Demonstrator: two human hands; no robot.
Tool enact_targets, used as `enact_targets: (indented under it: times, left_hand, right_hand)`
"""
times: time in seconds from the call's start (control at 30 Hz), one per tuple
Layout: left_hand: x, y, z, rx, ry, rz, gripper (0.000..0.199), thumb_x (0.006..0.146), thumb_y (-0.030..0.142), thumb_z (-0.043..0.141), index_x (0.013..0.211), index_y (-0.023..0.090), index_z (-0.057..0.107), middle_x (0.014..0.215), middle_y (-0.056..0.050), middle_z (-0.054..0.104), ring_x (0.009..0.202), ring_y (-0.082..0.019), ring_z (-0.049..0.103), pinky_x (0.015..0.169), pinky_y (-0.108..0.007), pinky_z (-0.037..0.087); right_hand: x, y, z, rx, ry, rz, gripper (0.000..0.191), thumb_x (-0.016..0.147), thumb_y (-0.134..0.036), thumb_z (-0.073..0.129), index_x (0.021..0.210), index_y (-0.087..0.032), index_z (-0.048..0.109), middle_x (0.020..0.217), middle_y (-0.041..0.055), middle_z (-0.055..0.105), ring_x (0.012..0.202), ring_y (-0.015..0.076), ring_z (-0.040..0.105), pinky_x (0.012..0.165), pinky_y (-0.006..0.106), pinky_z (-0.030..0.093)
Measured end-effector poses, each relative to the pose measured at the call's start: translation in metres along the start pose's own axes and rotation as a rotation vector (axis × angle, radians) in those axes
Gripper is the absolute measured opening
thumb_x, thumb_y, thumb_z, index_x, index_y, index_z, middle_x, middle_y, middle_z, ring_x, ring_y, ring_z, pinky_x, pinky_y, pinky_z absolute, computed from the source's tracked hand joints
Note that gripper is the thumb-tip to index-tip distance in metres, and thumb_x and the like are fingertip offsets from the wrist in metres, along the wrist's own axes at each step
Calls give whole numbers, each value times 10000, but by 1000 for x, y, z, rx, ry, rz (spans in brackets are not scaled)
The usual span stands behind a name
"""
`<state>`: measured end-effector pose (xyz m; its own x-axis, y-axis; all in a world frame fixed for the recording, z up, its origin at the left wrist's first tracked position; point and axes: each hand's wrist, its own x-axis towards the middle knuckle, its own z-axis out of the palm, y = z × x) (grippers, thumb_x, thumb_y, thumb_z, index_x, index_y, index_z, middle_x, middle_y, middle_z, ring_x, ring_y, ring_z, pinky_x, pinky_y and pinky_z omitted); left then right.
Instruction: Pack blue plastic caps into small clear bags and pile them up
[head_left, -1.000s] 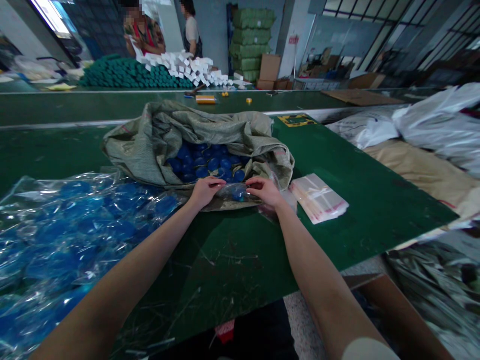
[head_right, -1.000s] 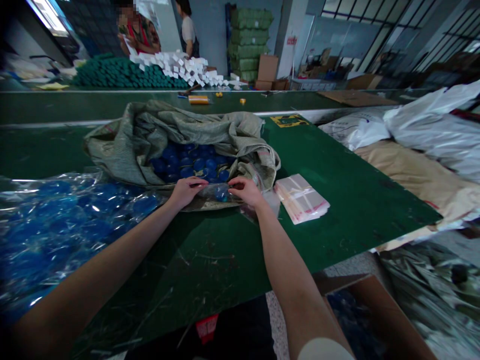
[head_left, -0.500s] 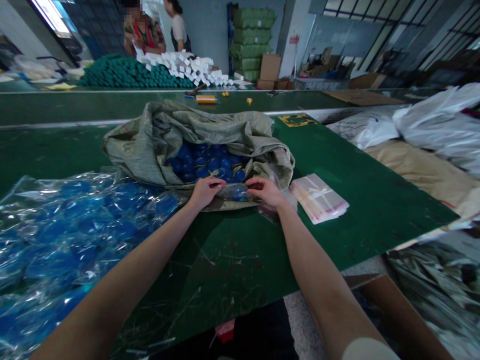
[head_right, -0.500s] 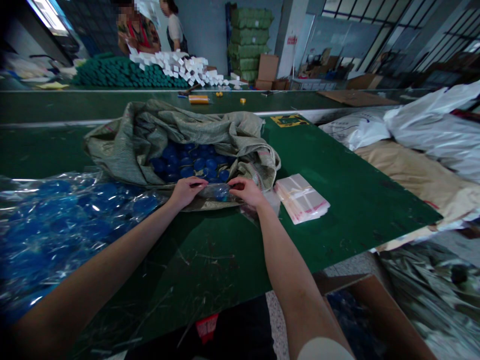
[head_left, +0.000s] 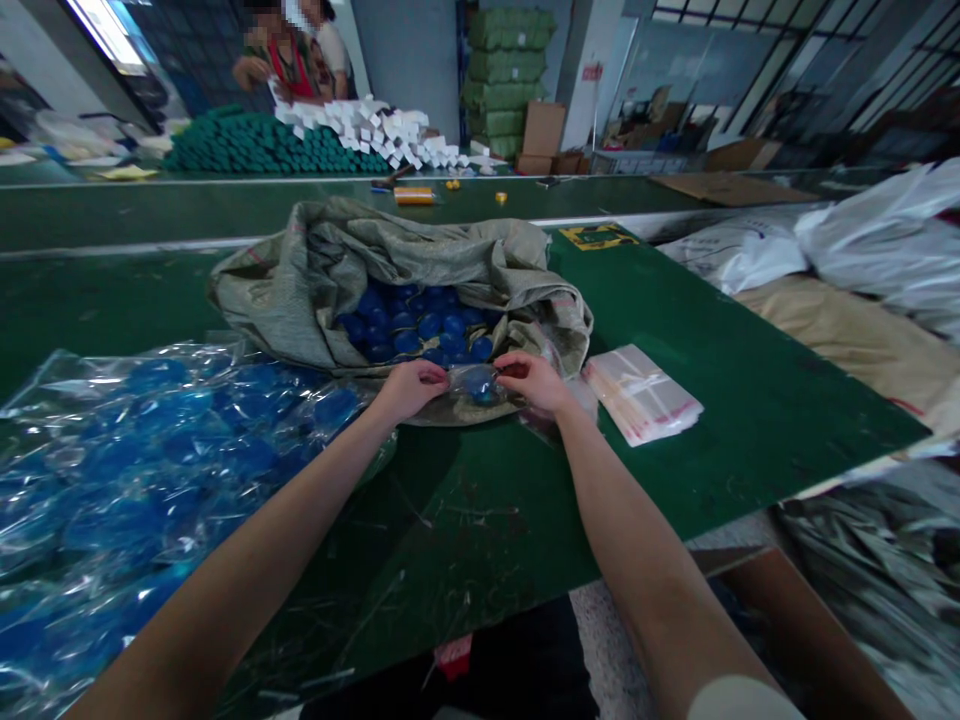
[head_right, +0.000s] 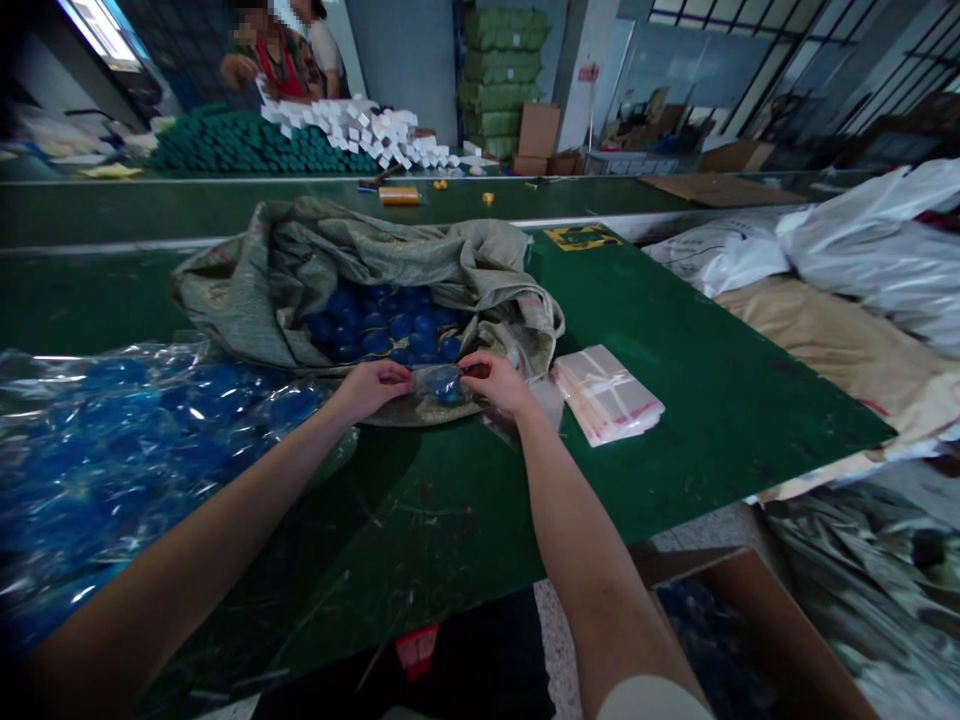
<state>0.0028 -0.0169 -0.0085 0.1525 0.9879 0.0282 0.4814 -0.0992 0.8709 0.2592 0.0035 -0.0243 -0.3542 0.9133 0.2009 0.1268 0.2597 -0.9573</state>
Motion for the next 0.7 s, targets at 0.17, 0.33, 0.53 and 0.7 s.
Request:
enact_targets:
  times: [0.17, 0.33, 0.53, 0.7]
  left_hand:
    - [-1, -2, 6, 130, -22, 8, 265, 654, 400, 726, 815, 190, 739, 766, -27, 728, 683, -172, 642, 645, -271, 475]
    - [-1, 3, 10, 239, -11, -59, 325, 672, 502, 700, 800, 213, 775, 653, 5, 705, 548, -143, 581, 527, -254, 404]
    - [-2, 2, 12, 168, 5, -67, 382, 673, 527, 693, 836, 191, 774, 614, 11, 681, 503, -124, 548, 491, -234, 378]
    - [-4, 5, 15, 161, 26, -50, 366, 681, 502, 687, 817, 171, 767, 613, 9, 673, 514, -131, 561, 495, -232, 387]
  right_hand:
    - [-1, -2, 0, -17, -5, 2, 244, 703, -224, 702, 945, -232, 669, 1022, 20, 673, 907, 151, 653, 885, 334, 526]
    - [-2, -1, 0, -14, 4, 16, 247, 700, -216, 707, 941, -249, 666, 1017, 14, 675, 901, 151, 656, 874, 333, 536]
    - [-2, -3, 0, -27, 2, 14, 238, 708, -220, 706, 941, -246, 664, 1043, 26, 670, 908, 152, 660, 873, 330, 540]
    - [-2, 0, 0, -19, 16, 33, 249, 696, -228, 712, 940, -247, 668, 1010, 21, 682, 878, 151, 664, 831, 325, 551]
